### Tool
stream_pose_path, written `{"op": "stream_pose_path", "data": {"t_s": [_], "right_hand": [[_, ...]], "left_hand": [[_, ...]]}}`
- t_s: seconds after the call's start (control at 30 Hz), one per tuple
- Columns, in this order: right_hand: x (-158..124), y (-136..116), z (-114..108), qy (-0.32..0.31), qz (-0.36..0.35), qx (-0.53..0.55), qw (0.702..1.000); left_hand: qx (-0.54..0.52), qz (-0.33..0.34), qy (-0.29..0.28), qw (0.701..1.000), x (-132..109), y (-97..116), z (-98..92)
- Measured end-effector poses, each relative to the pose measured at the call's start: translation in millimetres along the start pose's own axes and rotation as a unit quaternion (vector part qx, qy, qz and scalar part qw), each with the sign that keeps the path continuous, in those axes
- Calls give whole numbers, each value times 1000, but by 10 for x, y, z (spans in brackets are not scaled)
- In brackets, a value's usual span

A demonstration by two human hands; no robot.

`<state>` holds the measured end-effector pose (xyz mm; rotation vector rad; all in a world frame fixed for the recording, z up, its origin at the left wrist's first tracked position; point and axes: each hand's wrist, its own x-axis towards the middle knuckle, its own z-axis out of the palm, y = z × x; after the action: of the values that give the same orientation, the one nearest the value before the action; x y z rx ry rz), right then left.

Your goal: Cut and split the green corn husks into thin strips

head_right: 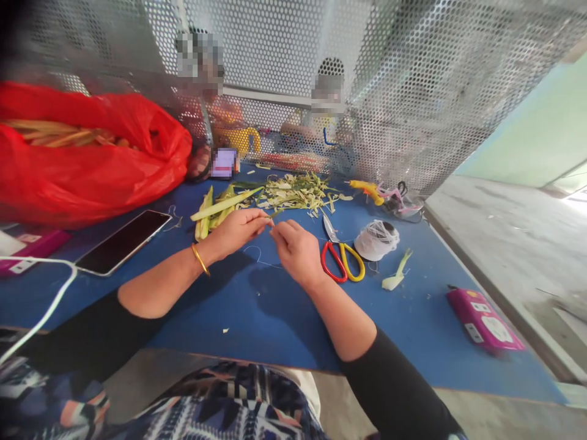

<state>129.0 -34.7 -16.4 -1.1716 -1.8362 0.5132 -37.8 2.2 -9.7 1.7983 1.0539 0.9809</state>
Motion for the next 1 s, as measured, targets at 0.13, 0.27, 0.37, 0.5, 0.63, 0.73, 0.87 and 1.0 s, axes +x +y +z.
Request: {"op": "stream_pose_path", "data": {"t_s": [0.13,0.27,0.37,0.5,0.63,0.73,0.87,1.0], "right_hand": [[-31,-36,5,14,-81,43,996],[-2,-4,52,-27,-7,180,983],[-7,-12,89,-5,20,170,985],[-44,-75,107,-15,-8,104,994],[-64,-93,147,-28,-77,22,996],[-73,-76,186,-30,-121,-3,992],[-70,-87,143,-56,-102,-2,993],[7,-84,-14,-79,31,92,992]], "left_hand": [[-15,-10,-5,1000,-9,-13,34],[19,-1,-14,1000,-35,18,72],[53,6,4,999,-50,40,102],[82,19,33,996,-59,42,135],[109,18,49,993,-64,18,148],[134,18,47,990,-64,2,143],[199,19,18,980,-54,-9,106],[216,50,-108,969,-57,13,29]]}}
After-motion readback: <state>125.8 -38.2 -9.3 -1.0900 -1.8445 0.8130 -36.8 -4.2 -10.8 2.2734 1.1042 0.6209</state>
